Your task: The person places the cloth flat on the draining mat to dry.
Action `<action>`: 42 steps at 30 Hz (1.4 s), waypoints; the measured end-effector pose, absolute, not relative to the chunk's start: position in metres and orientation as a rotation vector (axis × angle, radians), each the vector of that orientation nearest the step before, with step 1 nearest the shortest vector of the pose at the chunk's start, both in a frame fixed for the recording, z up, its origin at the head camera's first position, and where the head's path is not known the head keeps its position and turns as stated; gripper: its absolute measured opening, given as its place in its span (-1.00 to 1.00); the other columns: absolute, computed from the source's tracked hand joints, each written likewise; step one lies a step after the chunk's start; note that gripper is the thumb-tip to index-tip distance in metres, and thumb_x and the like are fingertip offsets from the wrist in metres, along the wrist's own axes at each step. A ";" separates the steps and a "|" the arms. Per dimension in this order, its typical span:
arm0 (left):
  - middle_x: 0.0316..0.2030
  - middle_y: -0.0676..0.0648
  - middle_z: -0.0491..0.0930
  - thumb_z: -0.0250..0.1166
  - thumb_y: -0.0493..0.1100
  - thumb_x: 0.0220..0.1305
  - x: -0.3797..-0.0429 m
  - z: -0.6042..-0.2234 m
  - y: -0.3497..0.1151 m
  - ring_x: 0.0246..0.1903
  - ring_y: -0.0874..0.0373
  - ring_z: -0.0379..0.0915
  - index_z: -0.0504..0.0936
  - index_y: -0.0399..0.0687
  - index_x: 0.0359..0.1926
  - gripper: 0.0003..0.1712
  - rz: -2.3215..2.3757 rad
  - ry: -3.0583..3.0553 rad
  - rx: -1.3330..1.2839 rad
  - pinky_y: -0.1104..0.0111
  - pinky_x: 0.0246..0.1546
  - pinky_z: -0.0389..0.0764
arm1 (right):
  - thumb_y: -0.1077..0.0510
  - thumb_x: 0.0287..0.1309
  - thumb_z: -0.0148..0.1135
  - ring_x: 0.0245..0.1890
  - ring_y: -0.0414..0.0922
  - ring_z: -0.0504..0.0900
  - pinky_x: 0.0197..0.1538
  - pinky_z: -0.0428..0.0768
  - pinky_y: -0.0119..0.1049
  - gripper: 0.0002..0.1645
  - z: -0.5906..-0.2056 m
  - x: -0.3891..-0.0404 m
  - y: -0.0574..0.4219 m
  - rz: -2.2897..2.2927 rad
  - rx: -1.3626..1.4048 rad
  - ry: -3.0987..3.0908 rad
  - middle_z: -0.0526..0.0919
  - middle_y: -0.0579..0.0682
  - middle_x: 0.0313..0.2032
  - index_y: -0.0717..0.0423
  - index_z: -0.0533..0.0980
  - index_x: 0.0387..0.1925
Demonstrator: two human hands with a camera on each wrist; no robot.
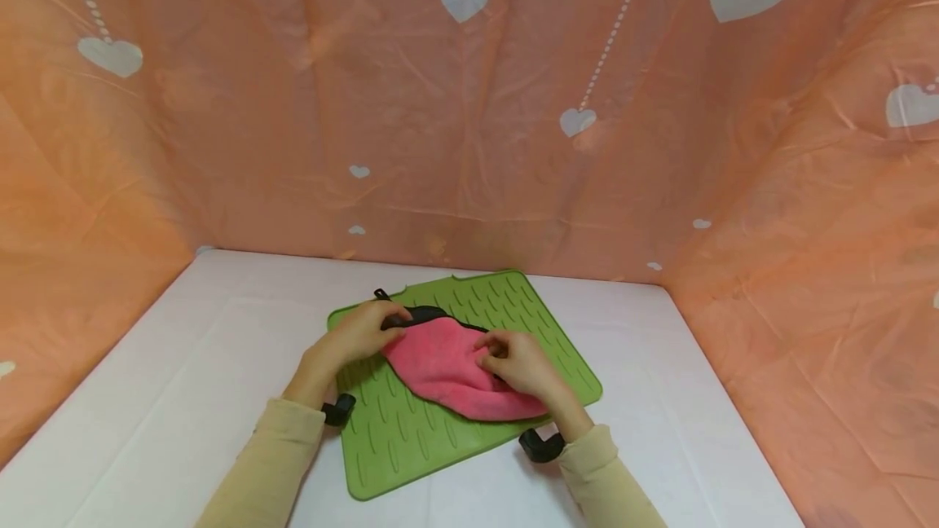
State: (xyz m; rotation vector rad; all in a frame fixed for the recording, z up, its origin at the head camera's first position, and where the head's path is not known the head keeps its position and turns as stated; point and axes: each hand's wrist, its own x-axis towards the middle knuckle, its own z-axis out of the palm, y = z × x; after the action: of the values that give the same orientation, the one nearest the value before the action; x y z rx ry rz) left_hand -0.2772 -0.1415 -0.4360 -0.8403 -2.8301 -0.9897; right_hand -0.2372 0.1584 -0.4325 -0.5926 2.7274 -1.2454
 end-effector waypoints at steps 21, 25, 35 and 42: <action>0.00 -0.07 0.72 0.38 -0.18 0.41 -0.275 -0.419 -0.147 -0.22 0.05 0.59 0.75 -0.09 0.05 -0.76 -1.018 -2.637 -0.619 0.07 -0.13 0.60 | 0.30 0.44 0.24 -0.36 -0.14 0.51 -0.21 0.52 -0.27 -0.75 -0.433 -0.256 0.173 -1.545 -0.484 3.024 0.56 0.18 -0.12 0.25 0.62 0.08; -0.06 -0.13 0.70 0.34 -0.31 0.41 -0.277 -0.428 -0.149 -0.21 0.01 0.63 0.73 -0.22 0.05 -0.77 -1.001 -2.707 -0.656 0.06 -0.13 0.65 | 0.35 0.35 0.30 -0.34 -0.08 0.61 -0.19 0.58 -0.21 -0.77 -0.438 -0.257 0.179 -1.419 -0.466 3.042 0.59 0.19 -0.09 0.24 0.67 0.01; -0.05 -0.14 0.71 0.30 -0.30 0.43 -0.280 -0.436 -0.158 -0.16 -0.01 0.65 0.74 -0.21 0.03 -0.78 -0.986 -2.829 -0.702 0.04 -0.13 0.66 | 0.26 0.30 0.37 -0.05 0.02 0.66 0.07 0.61 -0.04 -0.73 -0.445 -0.259 0.191 -1.033 -0.621 2.882 0.72 0.10 -0.07 0.18 0.70 0.01; -0.01 -0.24 0.69 0.32 -0.32 0.42 -0.278 -0.424 -0.188 -0.10 -0.09 0.63 0.70 -0.31 0.08 -0.74 -1.171 -2.819 -0.640 0.13 -0.14 0.65 | 0.15 0.32 0.37 -0.06 0.01 0.70 0.01 0.62 -0.08 -0.71 -0.436 -0.261 0.196 -1.177 -0.364 2.849 0.73 0.06 -0.09 0.15 0.68 0.03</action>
State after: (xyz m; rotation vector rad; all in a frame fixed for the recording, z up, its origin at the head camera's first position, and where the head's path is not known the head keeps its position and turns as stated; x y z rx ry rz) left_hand -0.2781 -0.1883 -0.4238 -0.6403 -2.8195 -1.1707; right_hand -0.2609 0.1955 -0.4355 -0.3637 2.8486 -1.1766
